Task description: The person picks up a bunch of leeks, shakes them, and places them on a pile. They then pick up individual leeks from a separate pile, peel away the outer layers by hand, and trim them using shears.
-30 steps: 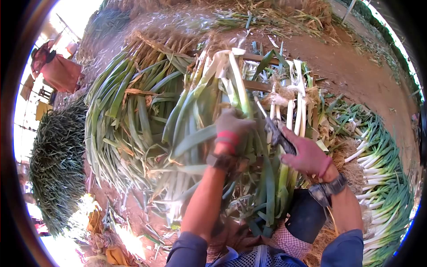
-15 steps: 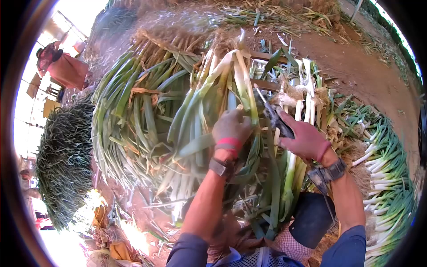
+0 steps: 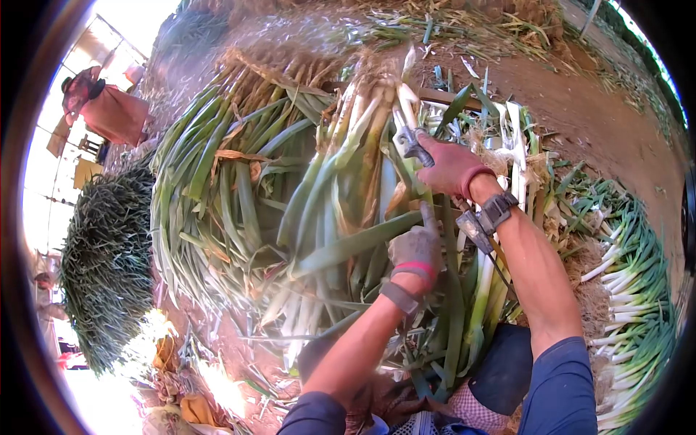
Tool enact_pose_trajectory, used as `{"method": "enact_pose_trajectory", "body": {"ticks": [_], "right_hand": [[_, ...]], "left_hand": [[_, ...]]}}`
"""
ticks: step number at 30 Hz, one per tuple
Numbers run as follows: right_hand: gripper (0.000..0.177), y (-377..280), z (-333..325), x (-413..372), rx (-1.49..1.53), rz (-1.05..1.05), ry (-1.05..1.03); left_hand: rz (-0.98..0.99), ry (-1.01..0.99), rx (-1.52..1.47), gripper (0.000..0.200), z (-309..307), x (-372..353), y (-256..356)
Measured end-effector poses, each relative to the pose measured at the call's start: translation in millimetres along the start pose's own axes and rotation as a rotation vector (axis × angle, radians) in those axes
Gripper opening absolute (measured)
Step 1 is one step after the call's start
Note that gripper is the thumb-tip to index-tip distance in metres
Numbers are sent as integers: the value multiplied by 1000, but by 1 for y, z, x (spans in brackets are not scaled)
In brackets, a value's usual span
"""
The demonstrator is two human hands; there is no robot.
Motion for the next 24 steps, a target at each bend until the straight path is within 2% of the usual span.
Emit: {"method": "enact_pose_trajectory", "body": {"ticks": [2, 3, 5, 6, 8, 10, 12, 14, 15, 16, 17, 18, 20, 21, 23, 24], "right_hand": [[86, 17, 1, 5, 76, -6, -58], [84, 26, 6, 4, -34, -69, 29], [84, 27, -2, -17, -69, -11, -39], [84, 29, -2, -30, -101, 49, -104], [84, 51, 0, -54, -136, 125, -128], [84, 100, 6, -77, -183, 219, 14], [81, 106, -18, -116, -206, 450, 28], [81, 142, -16, -145, -89, 411, 98], [86, 163, -8, -159, -96, 368, 123], [86, 151, -5, -171, -95, 366, 127], [84, 127, -6, -182, 16, 382, 135], [81, 101, -8, -191, 127, 398, 141], [87, 43, -11, -199, 258, 272, 73], [92, 41, 3, -202, 313, 184, 23], [94, 9, 12, -205, 282, 40, -79], [94, -15, 9, -205, 262, 6, -155]], "left_hand": [[20, -64, -54, 84, 2, 3, 1], [20, -65, -56, 84, 3, 1, 3], [109, -170, -242, 59, 10, -12, 14], [134, -160, -318, 45, 14, -28, 24], [203, -276, -361, 49, 13, -51, 41], [349, -330, -349, 59, 27, -69, 51], [368, -311, -362, 64, 3, -75, 40], [340, -93, -450, 55, -41, -56, 16], [271, 80, -597, 46, -63, -43, -7], [203, 254, -741, 37, -86, -30, -34], [94, 382, -763, 33, -90, -5, -68], [65, 772, -611, 37, -107, 4, -98], [-161, 901, -343, 40, -121, 17, -147], [-162, 903, -344, 40, -111, 23, -166], [-252, 649, -221, 38, -88, 34, -191], [-255, 650, -219, 38, -86, 35, -194]]}}
Point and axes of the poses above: each hand's wrist, its own x-axis towards the middle knuckle, its own z-axis out of the palm, y = z × x, the point moved 3 cm from there along x, towards the middle knuckle, and after that the axes turned 10 degrees about -z, right-handed, at the moved point
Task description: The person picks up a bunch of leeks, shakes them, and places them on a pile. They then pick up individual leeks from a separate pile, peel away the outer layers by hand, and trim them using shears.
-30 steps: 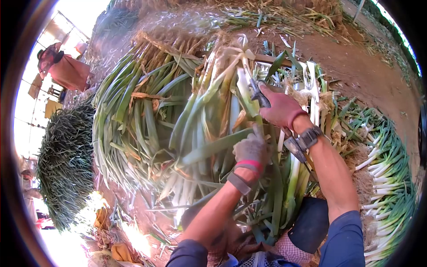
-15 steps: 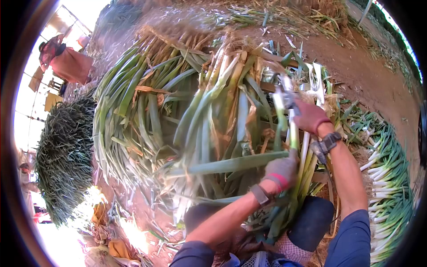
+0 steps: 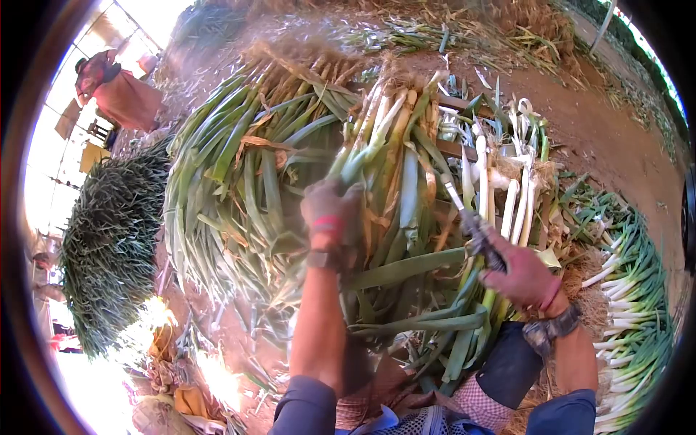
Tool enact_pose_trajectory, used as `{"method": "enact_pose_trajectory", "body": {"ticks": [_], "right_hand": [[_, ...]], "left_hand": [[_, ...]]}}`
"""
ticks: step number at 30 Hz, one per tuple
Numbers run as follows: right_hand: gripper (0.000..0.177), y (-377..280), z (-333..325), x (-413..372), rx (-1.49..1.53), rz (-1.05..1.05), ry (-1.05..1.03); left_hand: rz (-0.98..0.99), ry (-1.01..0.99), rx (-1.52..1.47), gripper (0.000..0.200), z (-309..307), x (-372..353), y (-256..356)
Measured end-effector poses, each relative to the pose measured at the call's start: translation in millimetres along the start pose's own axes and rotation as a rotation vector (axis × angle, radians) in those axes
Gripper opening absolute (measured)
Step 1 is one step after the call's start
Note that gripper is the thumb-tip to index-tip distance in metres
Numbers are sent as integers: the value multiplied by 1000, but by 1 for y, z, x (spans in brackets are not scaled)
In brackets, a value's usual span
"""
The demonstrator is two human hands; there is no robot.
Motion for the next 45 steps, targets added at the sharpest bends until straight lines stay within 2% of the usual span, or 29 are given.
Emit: {"method": "enact_pose_trajectory", "body": {"ticks": [1, 3, 4, 5, 6, 7, 8, 10, 12, 14, 15, 16, 18, 19, 20, 22, 24, 25, 26, 27, 28, 30, 31, 32, 34, 36, 39, 43, 45], "right_hand": [[94, -4, 8, 2, 1, -1, 1], [94, -16, 24, 4, 12, -336, 46], [94, -30, 18, 4, 11, -336, 44], [93, -47, 5, 4, 59, -198, 11], [92, -55, -1, 4, 105, -63, -21], [89, -53, -3, 4, 182, -109, 116], [89, -45, 1, 5, 179, -111, 117], [87, -20, 1, 8, 85, -245, 491], [88, -9, 0, -1, 66, -250, 490], [89, -21, -4, -19, 196, 109, 151], [91, -15, 4, -23, 276, -11, 188], [91, -4, 13, -26, 277, -11, 191], [90, 2, 27, -27, 39, -227, 134], [90, -3, 26, -25, 231, -63, 129], [90, -6, 22, -21, 234, -61, 129], [91, -5, 11, -15, 286, 136, 195], [90, 2, 12, -15, 216, 223, 122], [91, 4, 16, -16, 174, 66, 147], [92, 1, 17, -16, 131, -91, 170], [93, -6, 16, -17, 184, -92, 247], [93, -19, 9, -16, 182, -87, 247], [91, -36, -1, -13, 164, 214, 17], [91, -44, 2, -12, 189, 81, -27], [91, -37, 12, -10, 189, 81, -27], [91, -31, 37, -1, 106, -352, 170], [91, -35, 43, 11, 79, -361, 208], [91, -51, 45, 19, 49, -248, 55], [93, -54, 40, 26, 36, -172, 158], [94, -52, 40, 25, 98, -140, 40]], "left_hand": [[-35, -119, -51, 35, -6, 0, 6], [-66, -285, -95, 30, -18, -4, 29], [-138, -471, -389, 30, -27, -13, 44], [-211, -650, -686, 31, -31, -24, 59], [-139, -615, -859, 36, -28, -35, 78], [-97, -688, -995, 43, -36, -47, 100], [-61, -904, -1316, 52, -34, -53, 111], [-84, -704, -1399, 63, -21, -40, 103], [-116, -212, -692, 63, -22, -9, 57], [-167, -137, -105, 61, -28, 7, 14], [-246, -203, -32, 60, -21, 9, -6], [-325, -269, 41, 58, -10, 9, -25], [-261, -303, 5, 59, 2, 10, -41], [-224, -296, -45, 46, 0, 10, -39], [-186, -292, -93, 35, 0, 10, -39], [-202, -378, -166, 42, -9, 13, -37], [-226, -459, -303, 34, -42, 10, -23], [-91, -379, -174, 29, -54, 11, -13], [-93, -377, -175, 29, -57, 5, -4], [-40, -329, -105, 29, -59, -6, 8], [16, -282, -39, 29, -56, -19, 21], [44, -330, 87, 33, -37, -47, 43], [35, -342, 73, 39, -37, -58, 52], [35, -342, 74, 39, -41, -60, 56], [30, -394, -38, 48, -49, -60, 59], [-12, -347, -157, 56, -43, -50, 50], [-58, -204, -71, 56, -36, -40, 56], [-150, -199, -122, 64, -29, -30, 62], [-172, -339, -104, 63, -29, -26, 65]]}}
Point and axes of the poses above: each hand's wrist, its own x-axis towards the middle knuckle, its own z-axis out of the palm, y = z × x, the point moved 3 cm from there along x, towards the middle knuckle, and after that the axes turned 10 degrees about -z, right-handed, at the moved point
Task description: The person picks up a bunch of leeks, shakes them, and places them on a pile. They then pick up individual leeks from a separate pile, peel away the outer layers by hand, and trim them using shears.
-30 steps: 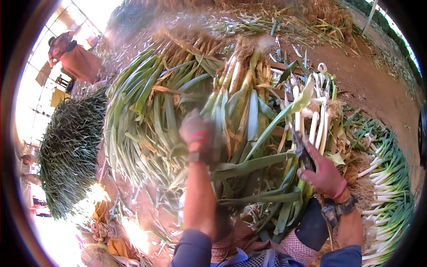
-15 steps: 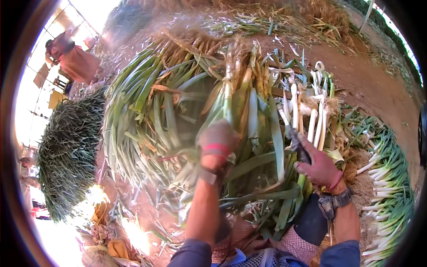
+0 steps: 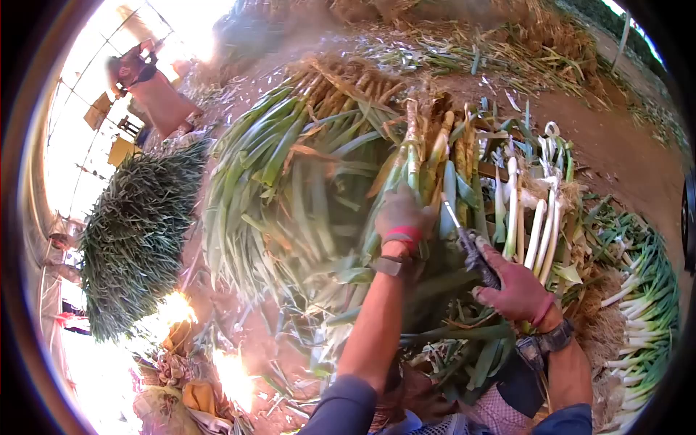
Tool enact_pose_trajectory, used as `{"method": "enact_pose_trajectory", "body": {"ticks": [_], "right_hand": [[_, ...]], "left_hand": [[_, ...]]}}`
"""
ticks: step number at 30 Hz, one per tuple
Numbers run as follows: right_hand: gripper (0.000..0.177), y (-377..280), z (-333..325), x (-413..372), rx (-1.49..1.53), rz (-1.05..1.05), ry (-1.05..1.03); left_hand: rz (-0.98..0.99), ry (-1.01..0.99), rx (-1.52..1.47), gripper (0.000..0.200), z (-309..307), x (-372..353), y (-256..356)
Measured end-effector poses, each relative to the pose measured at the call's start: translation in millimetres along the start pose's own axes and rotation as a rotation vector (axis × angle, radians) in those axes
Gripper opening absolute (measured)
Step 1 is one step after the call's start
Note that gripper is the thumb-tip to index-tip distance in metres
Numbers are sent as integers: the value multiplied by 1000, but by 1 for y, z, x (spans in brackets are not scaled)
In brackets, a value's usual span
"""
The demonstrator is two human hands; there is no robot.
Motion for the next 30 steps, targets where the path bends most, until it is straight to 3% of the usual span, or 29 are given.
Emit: {"method": "enact_pose_trajectory", "body": {"ticks": [1, 3, 4, 5, 7, 10, 15, 23, 26, 28, 30], "right_hand": [[93, -2, 0, -2, -49, -51, -6], [92, 14, 7, -2, -49, -210, 172], [90, 6, 0, -2, -40, -43, 81], [90, 11, 4, -1, -8, -136, 136], [93, -6, 4, -2, 124, -56, -66], [94, -16, 10, 5, 6, 48, -103], [92, -4, 13, 18, 41, -31, -33], [91, 9, -17, 106, -160, -70, 48], [87, 9, -19, 121, -224, -44, 24], [88, 11, -17, 123, -266, -84, 78], [88, 8, -16, 117, -287, -104, 103]], "left_hand": [[7, -18, -5, 63, 2, 0, 0], [31, -117, 35, 65, 8, -6, -4], [35, -131, 33, 65, 11, -12, -7], [62, -116, 11, 65, 12, -21, -12], [111, -78, -33, 65, 11, -32, -19], [154, -119, -62, 63, 10, -31, -19], [173, -150, -56, 58, 17, -26, -18], [196, -218, -165, 57, 12, -23, -25], [165, -286, -401, 58, 10, -18, -31], [98, -439, -597, 59, 11, -16, -34], [107, -471, -572, 59, 20, -7, -40]]}}
Point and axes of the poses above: each hand's wrist, its own x-axis towards the middle knuckle, its own z-axis out of the palm, y = z × x, the point moved 3 cm from there along x, towards the middle knuckle, and after that the axes turned 10 degrees about -z, right-handed, at the moved point
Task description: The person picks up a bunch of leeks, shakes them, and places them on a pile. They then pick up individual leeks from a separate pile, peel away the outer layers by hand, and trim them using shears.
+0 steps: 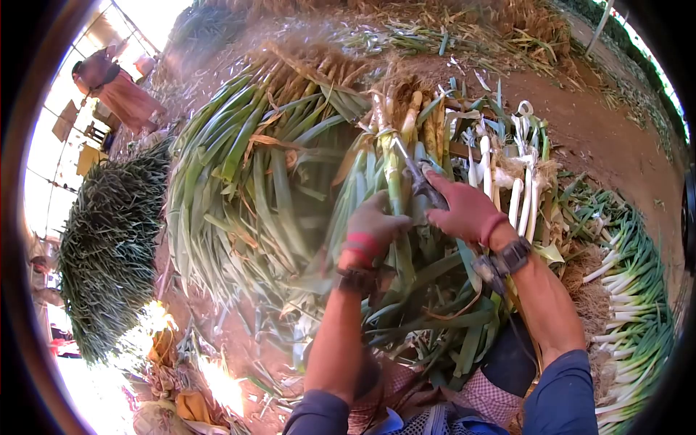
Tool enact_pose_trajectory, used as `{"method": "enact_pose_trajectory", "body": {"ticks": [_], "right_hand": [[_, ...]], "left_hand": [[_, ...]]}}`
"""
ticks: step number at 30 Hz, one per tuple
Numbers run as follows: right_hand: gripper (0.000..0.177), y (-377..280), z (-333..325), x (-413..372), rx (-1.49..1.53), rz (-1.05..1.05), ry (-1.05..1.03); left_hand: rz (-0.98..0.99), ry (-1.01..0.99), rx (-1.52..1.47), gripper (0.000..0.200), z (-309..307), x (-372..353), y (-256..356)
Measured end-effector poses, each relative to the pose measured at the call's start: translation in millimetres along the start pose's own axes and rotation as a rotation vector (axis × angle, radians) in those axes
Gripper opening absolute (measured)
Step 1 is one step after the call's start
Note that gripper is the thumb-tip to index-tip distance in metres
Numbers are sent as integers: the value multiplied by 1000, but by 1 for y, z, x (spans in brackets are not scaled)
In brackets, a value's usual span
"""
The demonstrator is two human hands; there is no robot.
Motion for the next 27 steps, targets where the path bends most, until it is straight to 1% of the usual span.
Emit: {"method": "enact_pose_trajectory", "body": {"ticks": [2, 3, 4, 5, 6, 7, 10, 11, 12, 13, 15, 16, 17, 19, 20, 21, 22, 23, 24, 26, 27], "right_hand": [[88, -19, -7, -22, 67, 85, -84], [88, -23, -4, -31, 67, 85, -85], [88, -25, -2, -41, 74, 59, -94], [88, -26, 0, -51, 82, 35, -104], [84, -19, 9, -55, 43, -35, -38], [84, -14, 11, -54, 43, -35, -37], [85, -10, 3, -41, 61, -5, -40], [86, -12, -1, -35, 58, 35, -61], [86, -13, -4, -28, 57, 76, -83], [86, -8, -1, -20, 58, 73, -85], [86, 2, 4, -1, 26, -52, 15], [86, -2, -1, 8, 20, 4, -27], [86, -5, -3, 19, 20, 2, -27], [85, -7, -6, 36, 109, 55, -64], [85, -3, -4, 45, 90, 42, -33], [85, 0, 2, 50, 88, 40, -35], [85, -1, 4, 53, 86, -4, 13], [84, 0, 5, 54, 84, -45, 62], [84, 3, 5, 50, 82, -45, 61], [86, -10, -1, 26, 206, 73, -94], [86, -19, -8, 11, 204, 73, -96]], "left_hand": [[-3, -29, 23, 60, -1, 0, -2], [-28, -52, -51, 52, -1, -3, -2], [-52, -75, -124, 44, 0, -7, -1], [-53, -76, -124, 44, 1, -11, -2], [-55, -118, -202, 43, 2, -17, -3], [-55, -160, -279, 42, 3, -21, -4], [-102, -205, -335, 42, 1, -33, -8], [-102, -200, -336, 42, -2, -37, -8], [-139, -231, -291, 48, -4, -40, -10], [-177, -264, -245, 53, -6, -43, -11], [-207, -269, -285, 53, -8, -40, -20], [-234, -275, -323, 52, -9, -39, -23], [-234, -274, -323, 52, -10, -39, -23], [-245, -277, -332, 52, -12, -39, -23], [-245, -276, -333, 52, -12, -40, -23], [-244, -260, -344, 46, -12, -40, -23], [-244, -245, -357, 42, -13, -41, -24], [-244, -245, -360, 42, -12, -40, -27], [-247, -258, -421, 42, -11, -37, -31], [-247, -268, -488, 42, -15, -42, -26], [-182, -261, -443, 33, -20, -50, -17]]}}
Point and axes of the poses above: each hand's wrist, its own x-axis towards the middle knuckle, its own z-axis out of the palm, y = z × x, the point moved 3 cm from there along x, towards the middle knuckle, and after that the axes turned 10 degrees about -z, right-handed, at the moved point
